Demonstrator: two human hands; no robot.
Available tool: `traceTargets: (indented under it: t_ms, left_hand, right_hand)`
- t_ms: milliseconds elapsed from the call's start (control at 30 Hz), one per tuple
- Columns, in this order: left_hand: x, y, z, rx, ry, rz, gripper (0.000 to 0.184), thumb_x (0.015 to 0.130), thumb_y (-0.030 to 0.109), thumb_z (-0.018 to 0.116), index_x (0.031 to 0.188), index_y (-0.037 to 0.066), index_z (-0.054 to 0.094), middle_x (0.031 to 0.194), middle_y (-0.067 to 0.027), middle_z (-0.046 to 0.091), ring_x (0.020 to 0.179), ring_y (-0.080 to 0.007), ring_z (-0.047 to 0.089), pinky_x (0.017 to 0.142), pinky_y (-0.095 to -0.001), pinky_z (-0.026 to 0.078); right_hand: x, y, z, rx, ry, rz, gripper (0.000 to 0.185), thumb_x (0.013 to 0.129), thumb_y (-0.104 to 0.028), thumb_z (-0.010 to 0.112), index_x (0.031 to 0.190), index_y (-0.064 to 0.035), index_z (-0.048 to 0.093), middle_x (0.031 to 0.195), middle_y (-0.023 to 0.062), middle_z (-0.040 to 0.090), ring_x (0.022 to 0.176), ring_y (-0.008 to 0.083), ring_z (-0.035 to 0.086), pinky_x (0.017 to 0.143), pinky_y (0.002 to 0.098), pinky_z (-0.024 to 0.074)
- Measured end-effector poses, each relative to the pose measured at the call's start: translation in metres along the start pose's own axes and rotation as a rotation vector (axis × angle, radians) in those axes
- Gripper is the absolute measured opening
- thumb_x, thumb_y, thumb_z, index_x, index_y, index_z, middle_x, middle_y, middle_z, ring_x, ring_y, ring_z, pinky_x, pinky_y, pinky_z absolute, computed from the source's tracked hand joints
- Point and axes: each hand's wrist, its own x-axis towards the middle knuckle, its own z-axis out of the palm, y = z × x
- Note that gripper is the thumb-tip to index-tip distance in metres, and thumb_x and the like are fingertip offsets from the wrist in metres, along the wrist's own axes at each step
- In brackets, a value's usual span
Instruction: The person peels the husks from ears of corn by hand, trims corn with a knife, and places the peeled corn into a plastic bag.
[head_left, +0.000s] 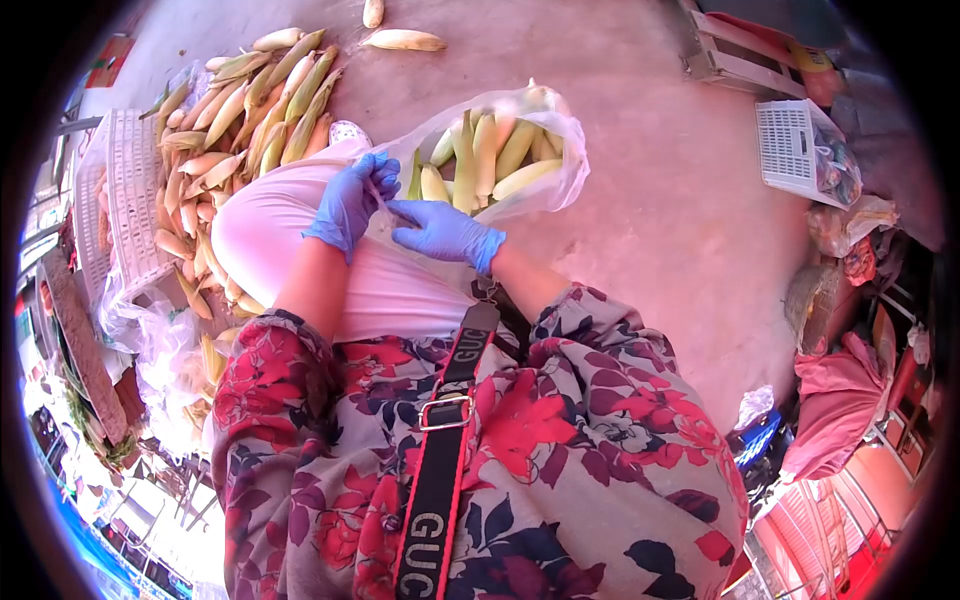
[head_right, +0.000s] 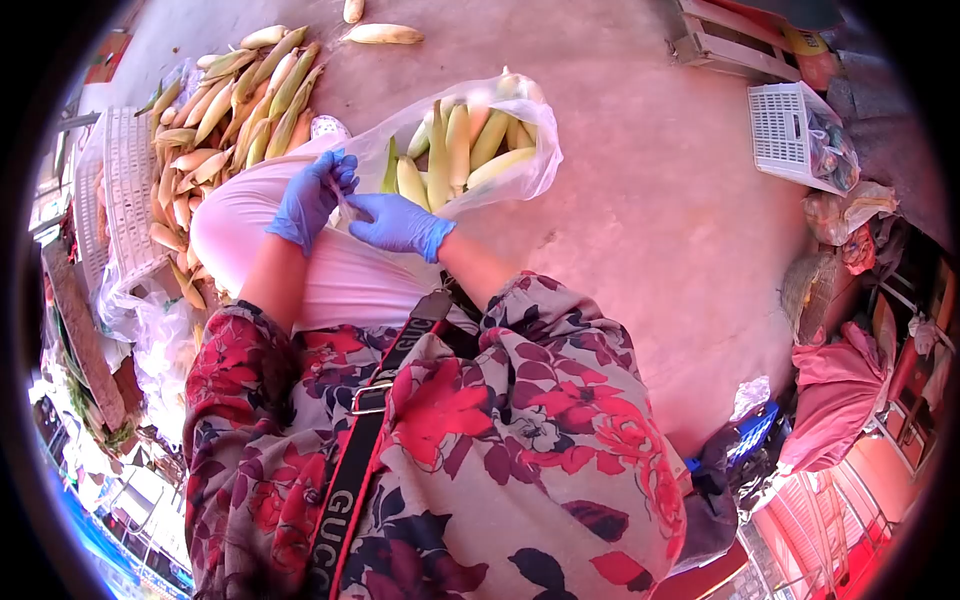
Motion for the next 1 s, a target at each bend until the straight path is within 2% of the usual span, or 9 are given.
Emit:
traceTargets:
  t_ms: [33, 67, 100, 200, 333, 567, 700, 800, 1000]
  left_hand:
    - [0.002, -0.001, -0.005, -0.203, -0.054, 0.019, 0.023, 0.090, 0.019, 0.048, 0.098, 0.003, 0.062, 0.067, 0.0016, 0.052, 0.052, -0.0094, 0.044, 0.055, -0.0244, 0.042]
    - [-0.003, 0.002, -0.003, -0.111, -0.029, -0.032, 0.024, 0.090, 0.020, 0.047, 0.101, 0.003, 0.061, 0.066, 0.0025, 0.051, 0.052, -0.0084, 0.041, 0.054, -0.0233, 0.040]
    - [-0.013, 0.007, 0.001, -0.019, -0.003, -0.084, 0.026, 0.090, 0.021, 0.047, 0.104, 0.003, 0.060, 0.065, 0.0034, 0.049, 0.051, -0.0073, 0.039, 0.053, -0.0222, 0.038]
    - [-0.042, 0.011, 0.020, 0.152, 0.033, -0.163, 0.029, 0.090, 0.020, 0.047, 0.112, 0.004, 0.056, 0.063, 0.0062, 0.043, 0.050, -0.0034, 0.033, 0.052, -0.0186, 0.034]
    - [-0.040, 0.002, 0.022, 0.113, -0.049, -0.155, 0.030, 0.090, 0.017, 0.046, 0.114, 0.001, 0.053, 0.071, 0.0017, 0.051, 0.053, -0.0052, 0.038, 0.053, -0.0201, 0.037]
    - [-0.036, -0.004, 0.013, 0.041, -0.133, -0.095, 0.032, 0.089, 0.016, 0.048, 0.115, -0.003, 0.050, 0.086, -0.0054, 0.061, 0.067, -0.0104, 0.055, 0.067, -0.0225, 0.047]
    - [-0.030, -0.012, 0.012, 0.076, -0.107, -0.151, 0.032, 0.089, 0.017, 0.048, 0.115, -0.003, 0.050, 0.091, -0.0065, 0.062, 0.074, -0.0119, 0.058, 0.069, -0.0239, 0.048]
    - [-0.023, -0.012, 0.015, 0.107, -0.107, -0.185, 0.033, 0.089, 0.017, 0.049, 0.116, -0.004, 0.049, 0.094, -0.0061, 0.061, 0.079, -0.0130, 0.059, 0.073, -0.0254, 0.048]
    - [-0.026, -0.002, 0.034, -0.100, -0.090, -0.025, 0.043, 0.081, 0.005, 0.050, 0.123, -0.001, 0.045, 0.109, -0.0070, 0.057, 0.094, -0.0163, 0.056, 0.089, -0.0278, 0.044]
  right_hand:
    - [0.003, 0.005, -0.019, 0.173, 0.023, 0.042, 0.034, 0.081, -0.026, 0.053, 0.107, -0.0060, 0.062, 0.088, 0.0137, 0.065, 0.080, 0.0216, 0.061, 0.077, 0.0322, 0.0463]
    - [0.010, 0.022, -0.043, 0.257, -0.048, 0.098, 0.031, 0.082, -0.028, 0.053, 0.101, -0.0074, 0.066, 0.088, 0.0106, 0.066, 0.083, 0.0187, 0.061, 0.078, 0.0308, 0.0460]
    - [0.016, 0.038, -0.063, 0.182, 0.028, 0.329, 0.032, 0.083, -0.033, 0.052, 0.093, -0.0073, 0.069, 0.089, 0.0114, 0.066, 0.086, 0.0185, 0.062, 0.078, 0.0287, 0.0461]
    - [0.047, 0.148, -0.087, -0.513, 0.069, 0.519, 0.034, 0.081, -0.027, 0.045, 0.090, -0.0035, 0.066, 0.095, 0.0159, 0.064, 0.085, 0.0303, 0.061, 0.077, 0.0360, 0.0460]
    - [0.066, 0.218, -0.055, -0.404, -0.014, 0.528, 0.035, 0.076, -0.025, 0.049, 0.098, -0.0001, 0.059, 0.097, 0.0236, 0.060, 0.091, 0.0378, 0.057, 0.083, 0.0390, 0.0447]
    - [0.041, 0.201, 0.027, -0.665, 0.650, 0.812, 0.054, 0.073, -0.021, 0.059, 0.121, -0.0024, 0.044, 0.114, 0.0234, 0.050, 0.110, 0.0386, 0.046, 0.090, 0.0430, 0.0424]
    - [0.037, 0.222, 0.025, -0.102, 0.293, 1.063, 0.060, 0.070, -0.026, 0.064, 0.122, -0.0032, 0.045, 0.126, 0.0189, 0.041, 0.109, 0.0326, 0.050, 0.091, 0.0375, 0.0432]
    - [0.029, 0.228, 0.036, -0.357, 0.171, 1.065, 0.048, 0.070, -0.022, 0.065, 0.113, -0.0043, 0.052, 0.129, 0.0149, 0.040, 0.112, 0.0318, 0.048, 0.093, 0.0365, 0.0414]
    - [0.010, 0.231, 0.021, -0.562, 0.233, 0.744, 0.065, 0.071, -0.030, 0.060, 0.126, -0.0042, 0.041, 0.136, 0.0195, 0.034, 0.119, 0.0355, 0.042, 0.095, 0.0394, 0.0398]
